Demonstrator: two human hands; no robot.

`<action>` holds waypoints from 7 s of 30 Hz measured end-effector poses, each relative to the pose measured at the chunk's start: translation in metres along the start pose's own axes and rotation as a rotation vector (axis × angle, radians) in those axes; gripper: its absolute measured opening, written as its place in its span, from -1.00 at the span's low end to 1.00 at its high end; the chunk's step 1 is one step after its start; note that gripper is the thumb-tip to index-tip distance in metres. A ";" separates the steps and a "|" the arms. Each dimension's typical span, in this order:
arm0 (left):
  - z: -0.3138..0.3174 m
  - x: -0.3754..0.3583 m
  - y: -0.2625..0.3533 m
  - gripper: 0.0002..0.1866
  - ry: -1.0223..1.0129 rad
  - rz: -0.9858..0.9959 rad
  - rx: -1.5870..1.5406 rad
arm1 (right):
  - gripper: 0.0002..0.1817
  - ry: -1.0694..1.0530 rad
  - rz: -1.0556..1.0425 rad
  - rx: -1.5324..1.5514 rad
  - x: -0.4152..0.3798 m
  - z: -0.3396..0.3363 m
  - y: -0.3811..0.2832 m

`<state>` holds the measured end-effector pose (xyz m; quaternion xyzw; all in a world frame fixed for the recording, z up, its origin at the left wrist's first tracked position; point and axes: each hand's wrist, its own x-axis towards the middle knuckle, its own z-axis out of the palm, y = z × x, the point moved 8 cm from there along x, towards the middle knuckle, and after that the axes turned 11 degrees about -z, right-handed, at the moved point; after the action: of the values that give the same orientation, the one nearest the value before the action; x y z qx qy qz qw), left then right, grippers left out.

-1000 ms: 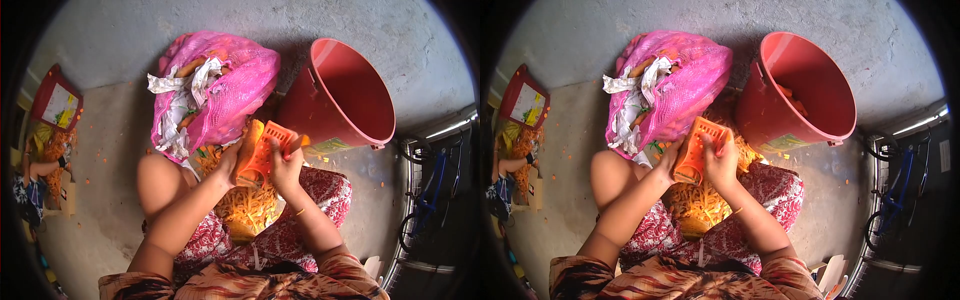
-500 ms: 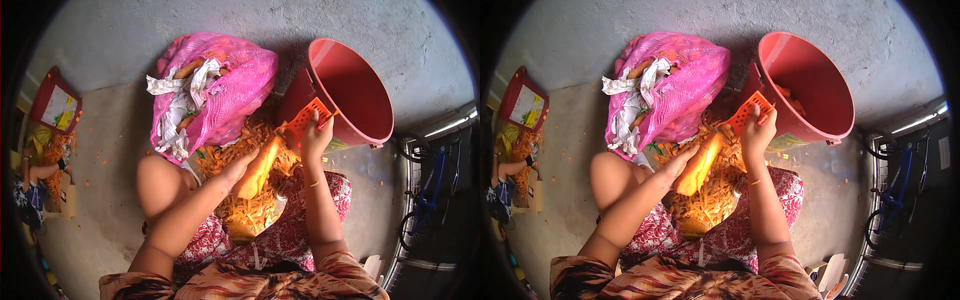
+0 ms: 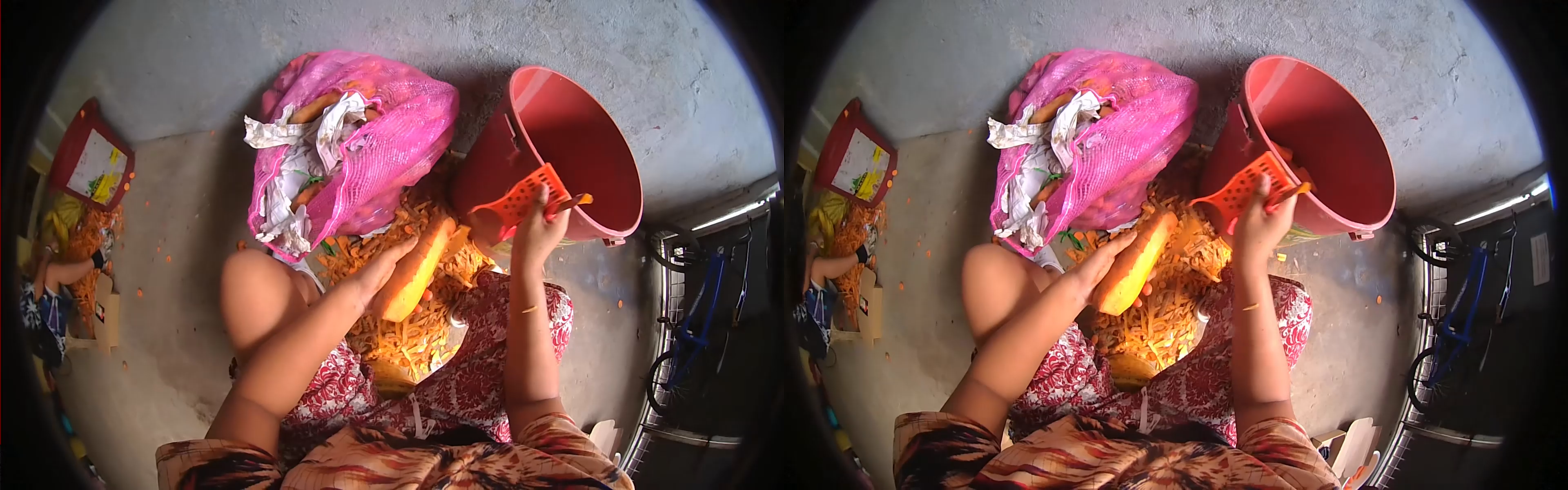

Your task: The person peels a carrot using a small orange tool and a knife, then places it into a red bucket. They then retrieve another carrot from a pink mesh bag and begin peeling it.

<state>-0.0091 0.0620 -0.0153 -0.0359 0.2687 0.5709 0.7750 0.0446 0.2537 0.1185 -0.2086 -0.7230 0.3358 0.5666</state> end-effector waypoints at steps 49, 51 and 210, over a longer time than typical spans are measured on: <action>0.003 -0.001 0.020 -0.44 0.095 0.182 -0.089 | -0.86 -0.015 0.382 0.369 -0.031 0.030 0.020; 0.008 0.000 0.020 -0.45 0.041 0.193 -0.050 | -0.85 -0.010 0.254 0.247 -0.023 0.028 0.016; -0.016 -0.018 0.054 -0.66 0.417 0.721 0.315 | -0.88 -0.023 0.451 0.184 -0.039 0.025 0.039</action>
<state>-0.0680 0.0594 -0.0076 0.0641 0.4984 0.7373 0.4515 0.0283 0.2474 0.0607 -0.3081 -0.6310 0.5206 0.4857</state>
